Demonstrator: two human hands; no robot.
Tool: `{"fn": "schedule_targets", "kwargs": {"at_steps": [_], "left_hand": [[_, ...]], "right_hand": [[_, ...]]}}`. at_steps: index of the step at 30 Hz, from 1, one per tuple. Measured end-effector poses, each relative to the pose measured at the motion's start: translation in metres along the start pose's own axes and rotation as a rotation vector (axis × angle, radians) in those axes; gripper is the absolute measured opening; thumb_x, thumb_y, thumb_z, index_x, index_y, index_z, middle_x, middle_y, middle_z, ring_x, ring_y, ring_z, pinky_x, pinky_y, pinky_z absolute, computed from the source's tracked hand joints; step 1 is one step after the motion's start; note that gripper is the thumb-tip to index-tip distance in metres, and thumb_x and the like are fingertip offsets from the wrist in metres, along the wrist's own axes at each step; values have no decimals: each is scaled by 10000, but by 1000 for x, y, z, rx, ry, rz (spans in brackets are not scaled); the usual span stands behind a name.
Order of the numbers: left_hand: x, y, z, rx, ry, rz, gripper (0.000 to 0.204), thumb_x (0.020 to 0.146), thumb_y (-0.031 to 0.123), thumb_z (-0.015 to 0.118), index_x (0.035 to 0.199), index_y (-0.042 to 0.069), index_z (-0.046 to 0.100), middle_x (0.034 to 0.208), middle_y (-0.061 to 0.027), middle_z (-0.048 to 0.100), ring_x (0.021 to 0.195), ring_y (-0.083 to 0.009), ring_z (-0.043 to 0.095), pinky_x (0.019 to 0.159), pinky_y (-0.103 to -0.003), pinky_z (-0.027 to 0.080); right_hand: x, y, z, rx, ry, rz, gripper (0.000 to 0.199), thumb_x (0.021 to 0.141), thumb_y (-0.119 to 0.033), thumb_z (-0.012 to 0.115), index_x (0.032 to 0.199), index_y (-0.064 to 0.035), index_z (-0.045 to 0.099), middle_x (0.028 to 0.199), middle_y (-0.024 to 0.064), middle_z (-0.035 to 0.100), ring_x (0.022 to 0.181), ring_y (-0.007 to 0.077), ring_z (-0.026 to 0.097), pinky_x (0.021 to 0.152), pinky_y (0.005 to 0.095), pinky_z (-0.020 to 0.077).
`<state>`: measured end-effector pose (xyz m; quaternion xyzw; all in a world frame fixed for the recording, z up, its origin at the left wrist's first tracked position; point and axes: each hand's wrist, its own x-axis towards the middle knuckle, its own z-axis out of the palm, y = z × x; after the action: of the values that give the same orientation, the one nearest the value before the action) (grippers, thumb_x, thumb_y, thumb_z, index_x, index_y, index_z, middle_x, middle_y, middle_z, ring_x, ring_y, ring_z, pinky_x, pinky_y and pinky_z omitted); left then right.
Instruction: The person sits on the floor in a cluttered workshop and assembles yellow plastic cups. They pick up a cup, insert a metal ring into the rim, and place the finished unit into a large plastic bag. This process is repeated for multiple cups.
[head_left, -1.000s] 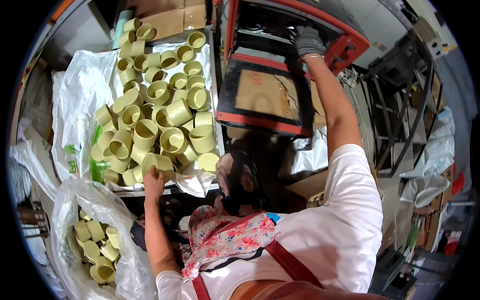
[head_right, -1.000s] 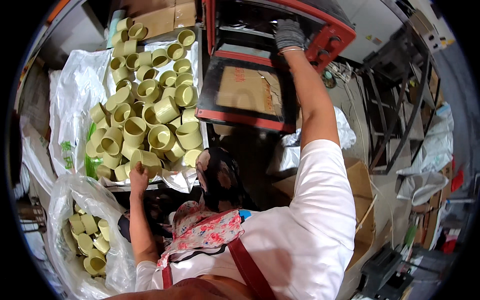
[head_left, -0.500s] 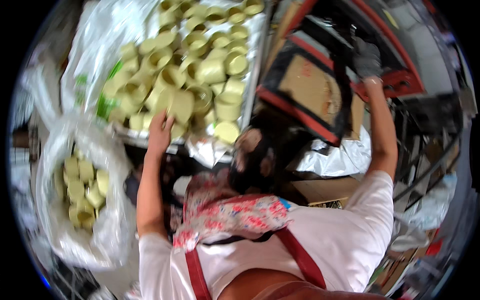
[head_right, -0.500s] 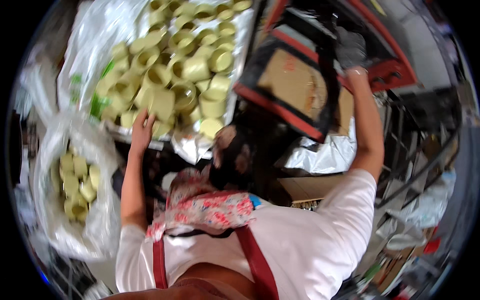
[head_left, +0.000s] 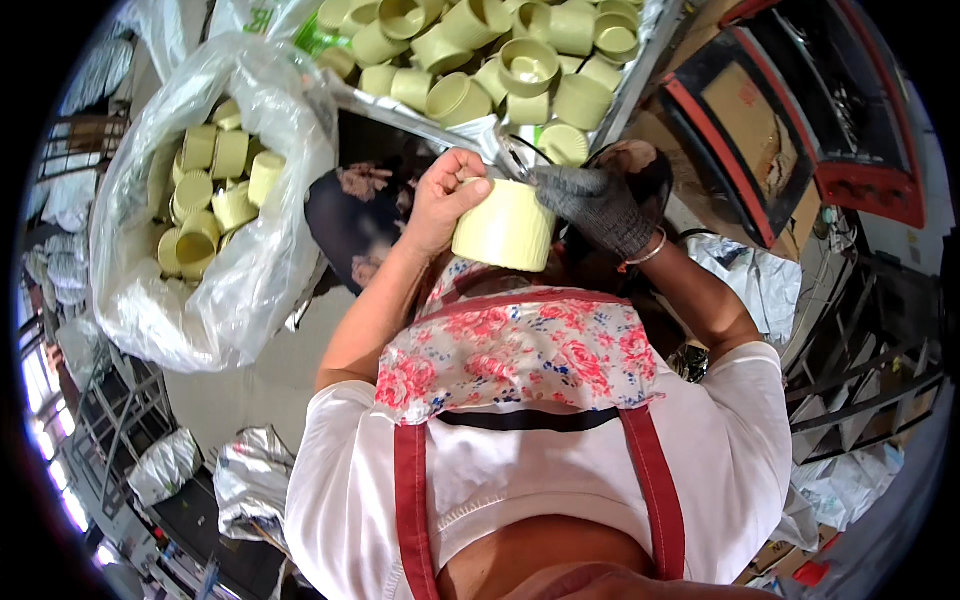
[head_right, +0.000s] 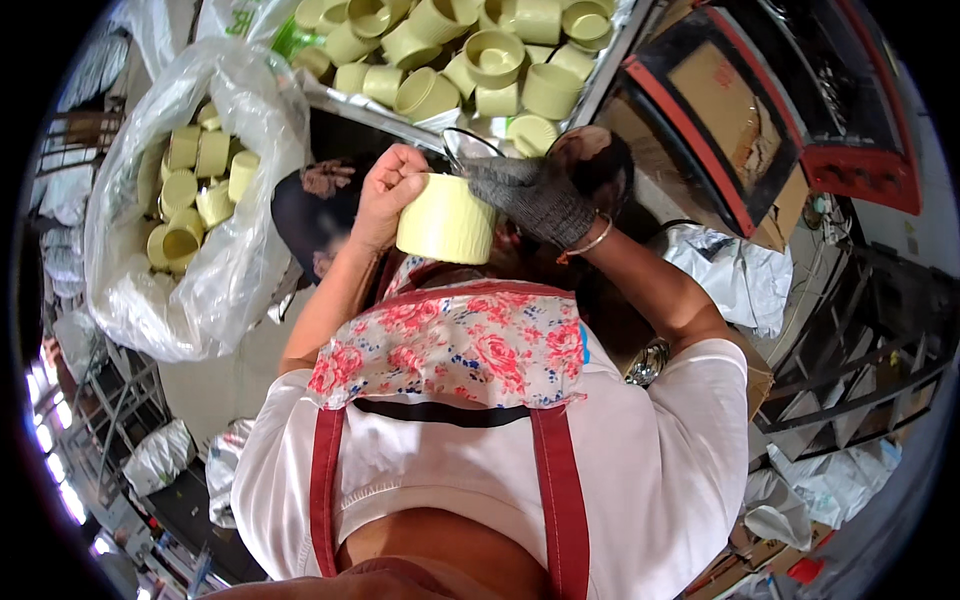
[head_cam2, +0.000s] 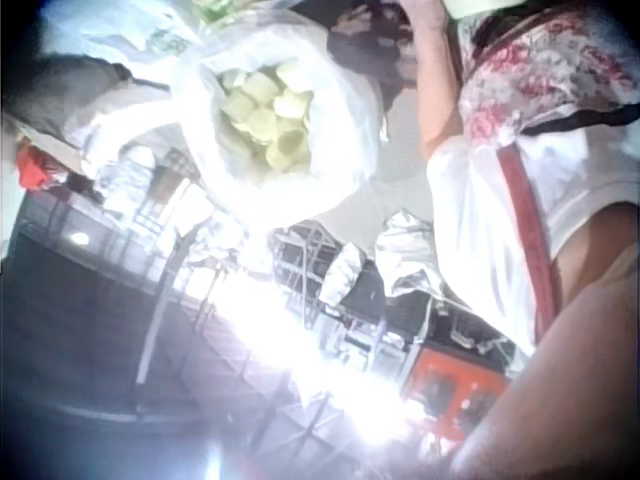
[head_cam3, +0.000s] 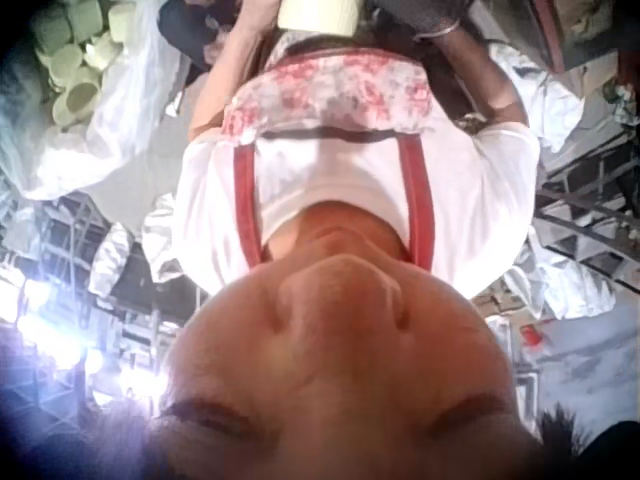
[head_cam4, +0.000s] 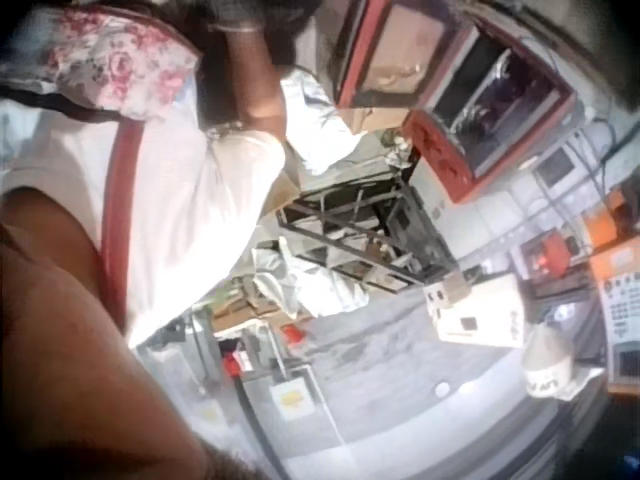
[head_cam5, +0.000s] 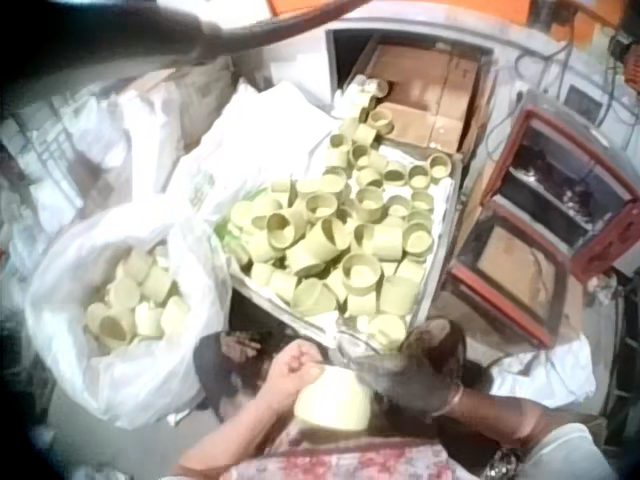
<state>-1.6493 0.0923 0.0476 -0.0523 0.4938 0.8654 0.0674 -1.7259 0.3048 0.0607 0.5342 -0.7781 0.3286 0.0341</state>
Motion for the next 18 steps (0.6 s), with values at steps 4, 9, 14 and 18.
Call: {"fn": "schedule_targets", "kwargs": {"at_steps": [4,9,14,18], "left_hand": [[-32,-14,2,-18,92,75,682,721,108,662,1298,72,301,1083,-57,474,980,-125,445,839,-259,380],[-49,-20,-29,111,-101,-10,325,762,84,625,1066,-23,583,1216,-96,446,1085,-167,469,888,-290,386],[-58,-20,-43,204,-6,41,178,768,54,645,933,-11,655,1117,-54,499,863,-96,531,753,-230,436],[-62,-18,-37,11,24,-77,126,778,72,642,860,-22,655,1076,-41,502,878,-106,516,757,-231,427]], "right_hand": [[-5,-27,11,352,-232,151,277,837,-210,538,1077,-92,607,1000,82,632,883,193,620,791,279,471],[-3,-47,17,914,-272,616,309,807,-208,604,1083,-67,606,952,75,650,848,107,601,785,245,461],[-5,-54,20,847,-254,816,208,819,-152,595,947,8,629,842,50,648,784,93,567,749,250,464],[-3,-69,16,815,-213,769,199,796,-191,624,890,-16,633,801,52,633,713,94,571,689,250,473]]}}
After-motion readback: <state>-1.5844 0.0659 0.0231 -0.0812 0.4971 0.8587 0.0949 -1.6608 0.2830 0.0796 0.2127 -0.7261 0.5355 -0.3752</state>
